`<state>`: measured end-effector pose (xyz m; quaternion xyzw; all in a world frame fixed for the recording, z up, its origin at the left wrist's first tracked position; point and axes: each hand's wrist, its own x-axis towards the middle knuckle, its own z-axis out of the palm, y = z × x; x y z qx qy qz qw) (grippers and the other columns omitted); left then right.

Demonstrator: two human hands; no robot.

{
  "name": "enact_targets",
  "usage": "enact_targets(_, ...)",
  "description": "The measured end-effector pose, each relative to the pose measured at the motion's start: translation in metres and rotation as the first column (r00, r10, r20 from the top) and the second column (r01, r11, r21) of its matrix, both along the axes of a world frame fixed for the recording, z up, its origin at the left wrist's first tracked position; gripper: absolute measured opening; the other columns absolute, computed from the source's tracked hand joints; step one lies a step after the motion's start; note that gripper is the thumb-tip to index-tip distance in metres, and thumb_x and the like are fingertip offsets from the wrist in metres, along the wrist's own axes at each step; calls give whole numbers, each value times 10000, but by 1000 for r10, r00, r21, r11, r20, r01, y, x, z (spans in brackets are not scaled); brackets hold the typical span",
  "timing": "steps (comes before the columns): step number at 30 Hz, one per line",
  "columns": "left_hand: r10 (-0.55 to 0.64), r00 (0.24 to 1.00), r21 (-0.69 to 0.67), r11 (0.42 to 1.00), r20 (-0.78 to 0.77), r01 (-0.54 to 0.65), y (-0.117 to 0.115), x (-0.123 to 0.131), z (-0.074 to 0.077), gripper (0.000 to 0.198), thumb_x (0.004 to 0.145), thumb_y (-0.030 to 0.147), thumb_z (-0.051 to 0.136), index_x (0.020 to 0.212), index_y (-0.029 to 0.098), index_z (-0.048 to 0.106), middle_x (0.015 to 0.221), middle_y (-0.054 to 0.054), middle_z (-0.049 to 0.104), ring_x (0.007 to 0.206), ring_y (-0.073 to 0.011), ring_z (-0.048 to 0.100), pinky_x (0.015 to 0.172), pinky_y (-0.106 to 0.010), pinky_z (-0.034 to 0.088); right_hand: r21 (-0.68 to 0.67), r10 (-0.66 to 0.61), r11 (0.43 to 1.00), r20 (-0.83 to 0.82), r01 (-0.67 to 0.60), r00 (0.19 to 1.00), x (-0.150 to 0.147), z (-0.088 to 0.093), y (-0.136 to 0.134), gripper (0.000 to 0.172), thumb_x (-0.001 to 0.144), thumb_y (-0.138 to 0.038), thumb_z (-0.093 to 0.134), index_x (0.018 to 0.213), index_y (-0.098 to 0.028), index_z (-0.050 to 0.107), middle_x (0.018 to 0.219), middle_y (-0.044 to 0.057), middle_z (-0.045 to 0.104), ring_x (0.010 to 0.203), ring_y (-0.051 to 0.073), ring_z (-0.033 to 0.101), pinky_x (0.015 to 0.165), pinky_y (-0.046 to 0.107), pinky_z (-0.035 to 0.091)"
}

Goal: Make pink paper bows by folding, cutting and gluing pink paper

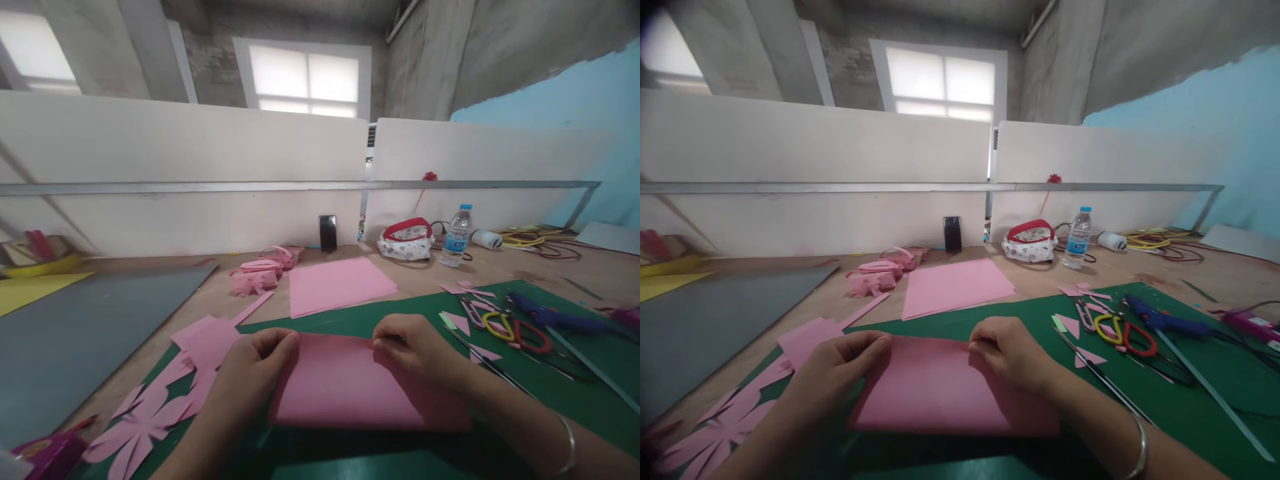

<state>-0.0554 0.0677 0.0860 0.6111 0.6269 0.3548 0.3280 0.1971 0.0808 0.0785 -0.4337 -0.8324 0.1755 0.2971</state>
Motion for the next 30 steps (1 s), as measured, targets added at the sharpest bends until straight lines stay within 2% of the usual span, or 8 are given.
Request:
enact_targets(3, -4, 981, 133, 991, -195, 31, 1, 0, 0, 377, 706, 487, 567, 931, 209, 686, 901, -33, 714, 819, -238, 607, 713, -324, 417, 16, 25, 1000, 11, -25, 1000, 0, -2, 1, 121, 799, -155, 561, 714, -149, 647, 709, 27, 660, 668, 125, 585, 613, 202, 392)
enact_targets(6, -145, 890, 301, 907, -433, 294, 3, 2, -3, 367, 739, 496, 565, 981, 250, 689, 936, -29, 710, 899, -247, 599, 784, -359, 411, 27, 92, 995, 33, -93, 995, -3, -5, -2, 122, 803, -149, 564, 730, -142, 662, 708, 31, 662, 675, 127, 584, 622, 202, 390)
enact_targets(8, -260, 784, 285, 829, -564, 480, 3, 5, -6, 296, 796, 466, 512, 929, 283, 703, 846, -11, 713, 851, -231, 598, 752, -357, 405, 34, 134, 990, 56, -136, 989, -6, -6, -5, 130, 813, -146, 560, 746, -136, 671, 716, 33, 666, 684, 126, 581, 633, 202, 389)
enact_targets(10, -328, 715, 200, 814, -618, 546, 2, 7, -9, 267, 827, 396, 465, 828, 285, 708, 751, 4, 698, 772, -207, 595, 691, -332, 398, 31, 150, 988, 84, -153, 985, -8, -6, -8, 132, 817, -143, 564, 754, -134, 680, 725, 31, 669, 693, 123, 576, 639, 199, 386)
enact_targets(14, -341, 758, 50, 897, -556, 440, 0, 8, -9, 237, 784, 299, 451, 678, 245, 656, 706, 18, 673, 717, -174, 605, 644, -278, 404, -71, 155, 987, 176, -144, 972, -2, -1, -1, 108, 784, -115, 594, 790, -140, 698, 776, 25, 677, 730, 120, 576, 669, 195, 386)
enact_targets(18, -305, 782, -62, 944, -543, 324, 4, 4, -6, 275, 768, 383, 432, 678, 233, 644, 713, 11, 688, 701, -192, 619, 613, -271, 411, -156, 140, 982, 225, -106, 964, 21, 5, 15, 144, 764, -80, 563, 768, -127, 698, 740, 22, 669, 680, 113, 566, 616, 189, 384)
enact_targets(25, -365, 777, -203, 931, -512, 303, 10, 0, -6, 296, 755, 403, 436, 655, 212, 639, 678, 10, 684, 675, -189, 619, 582, -254, 403, -284, 195, 952, 270, -116, 943, 37, 5, 26, 149, 749, -129, 588, 814, -150, 720, 778, 14, 698, 709, 116, 607, 610, 170, 411)
enact_targets(30, -406, 749, -249, 914, -524, 321, 12, -2, -11, 293, 757, 388, 428, 690, 210, 651, 697, 5, 690, 664, -187, 621, 598, -262, 412, -285, 172, 955, 327, -77, 929, 33, -3, 29, 168, 740, -119, 582, 802, -162, 732, 781, 9, 707, 731, 120, 622, 635, 169, 416)
